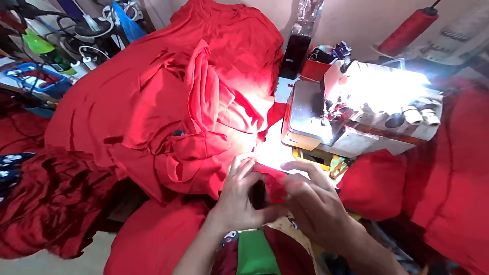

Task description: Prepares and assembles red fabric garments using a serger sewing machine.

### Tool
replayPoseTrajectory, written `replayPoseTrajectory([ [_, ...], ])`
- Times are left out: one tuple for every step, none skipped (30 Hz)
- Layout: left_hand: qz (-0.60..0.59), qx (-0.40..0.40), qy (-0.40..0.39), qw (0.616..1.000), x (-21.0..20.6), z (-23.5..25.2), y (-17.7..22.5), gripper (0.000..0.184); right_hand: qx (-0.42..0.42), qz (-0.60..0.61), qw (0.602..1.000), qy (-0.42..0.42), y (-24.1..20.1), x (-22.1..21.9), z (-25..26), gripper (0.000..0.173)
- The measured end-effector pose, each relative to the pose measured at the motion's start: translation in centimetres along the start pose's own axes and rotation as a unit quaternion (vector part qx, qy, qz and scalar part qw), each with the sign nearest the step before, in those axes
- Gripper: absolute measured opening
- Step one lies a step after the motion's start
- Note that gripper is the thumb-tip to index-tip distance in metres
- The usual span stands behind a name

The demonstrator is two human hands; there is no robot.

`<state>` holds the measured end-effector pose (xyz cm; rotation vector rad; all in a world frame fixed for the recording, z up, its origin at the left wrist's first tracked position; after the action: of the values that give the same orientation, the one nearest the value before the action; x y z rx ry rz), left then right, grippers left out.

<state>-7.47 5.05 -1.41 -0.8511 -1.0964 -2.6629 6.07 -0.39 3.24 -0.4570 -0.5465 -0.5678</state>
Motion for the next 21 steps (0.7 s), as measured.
replayPoseTrajectory([
  [0.007,-0.018,0.059,0.998,-0.3,0.3,0.1,0.05,0.007,-0.025,1.0,0.008,-0.4,0.1,-0.2,0.015],
  [0.004,-0.033,0.101,0.994,-0.5,0.5,0.0,0.039,0.006,-0.014,1.0,0.02,-0.4,0.3,-0.3,0.013],
  [-0.02,-0.04,0.125,0.991,-0.6,0.5,-0.4,0.031,-0.003,0.032,0.999,0.032,-0.2,0.5,-0.5,0.013],
  [-0.069,-0.034,0.122,0.99,-0.6,0.5,-0.9,0.025,-0.018,0.109,0.993,0.038,0.3,0.8,-0.7,0.013],
  [-0.151,-0.016,0.095,0.984,-0.7,0.3,-1.7,0.022,-0.04,0.213,0.976,0.036,0.9,1.0,-0.9,0.014],
  [-0.273,0.018,0.056,0.96,-0.9,0.0,-2.7,0.022,-0.069,0.328,0.942,0.03,1.7,1.0,-1.2,0.017],
  [-0.416,0.056,0.016,0.908,-1.3,-0.5,-3.5,0.026,-0.096,0.439,0.893,0.019,2.3,0.7,-1.5,0.019],
  [-0.554,0.084,-0.027,0.828,-1.9,-1.1,-4.0,0.029,-0.115,0.529,0.841,0.009,2.8,0.3,-1.7,0.02],
  [-0.652,0.107,-0.055,0.749,-2.5,-1.5,-4.0,0.03,-0.131,0.601,0.788,0.0,2.9,-0.3,-1.8,0.021],
  [-0.697,0.124,-0.074,0.703,-3.0,-1.9,-4.0,0.031,-0.146,0.654,0.742,-0.007,2.9,-0.9,-1.9,0.021],
  [-0.697,0.135,-0.084,0.699,-3.4,-2.1,-4.0,0.031,-0.161,0.685,0.71,-0.012,2.9,-1.4,-2.0,0.02],
  [-0.681,0.141,-0.08,0.714,-3.5,-2.2,-4.3,0.029,-0.176,0.693,0.699,-0.019,2.9,-1.7,-2.1,0.019],
  [-0.69,0.136,-0.063,0.708,-3.4,-2.3,-4.7,0.027,-0.194,0.684,0.703,-0.021,3.1,-1.9,-2.1,0.018],
  [-0.722,0.113,-0.047,0.681,-2.9,-2.3,-4.8,0.027,-0.211,0.662,0.719,-0.024,3.5,-2.1,-2.1,0.018],
  [-0.75,0.077,-0.051,0.655,-2.2,-2.1,-4.7,0.032,-0.228,0.63,0.742,-0.028,3.8,-2.2,-2.1,0.017],
  [-0.753,0.064,-0.068,0.651,-1.6,-1.9,-4.5,0.039,-0.238,0.604,0.76,-0.033,4.0,-2.4,-2.0,0.016],
  [-0.715,0.079,-0.093,0.688,-1.4,-1.7,-4.2,0.043,-0.246,0.585,0.772,-0.036,4.1,-2.5,-1.9,0.015],
  [-0.634,0.112,-0.125,0.755,-1.3,-1.5,-3.9,0.046,-0.249,0.57,0.782,-0.041,4.0,-2.6,-1.7,0.015],
  [-0.553,0.133,-0.151,0.809,-1.2,-1.3,-3.6,0.054,-0.247,0.557,0.792,-0.047,3.8,-2.7,-1.4,0.014],
  [-0.505,0.133,-0.152,0.839,-0.6,-0.9,-3.2,0.062,-0.248,0.545,0.799,-0.054,3.7,-2.9,-1.2,0.014],
  [-0.485,0.124,-0.127,0.856,0.3,-0.6,-2.8,0.063,-0.251,0.541,0.8,-0.061,3.7,-3.1,-1.0,0.013],
])
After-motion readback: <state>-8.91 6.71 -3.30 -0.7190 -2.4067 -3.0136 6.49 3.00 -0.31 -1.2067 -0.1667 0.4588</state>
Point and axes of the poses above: each hand's wrist, its own z-axis towards the middle knuckle, its own x-axis out of the back of the hand, y = z × x, the point moved 7 cm from there along z, towards the middle knuckle, and after that the axes turned 4 degrees about x, right-handed, at the moved point
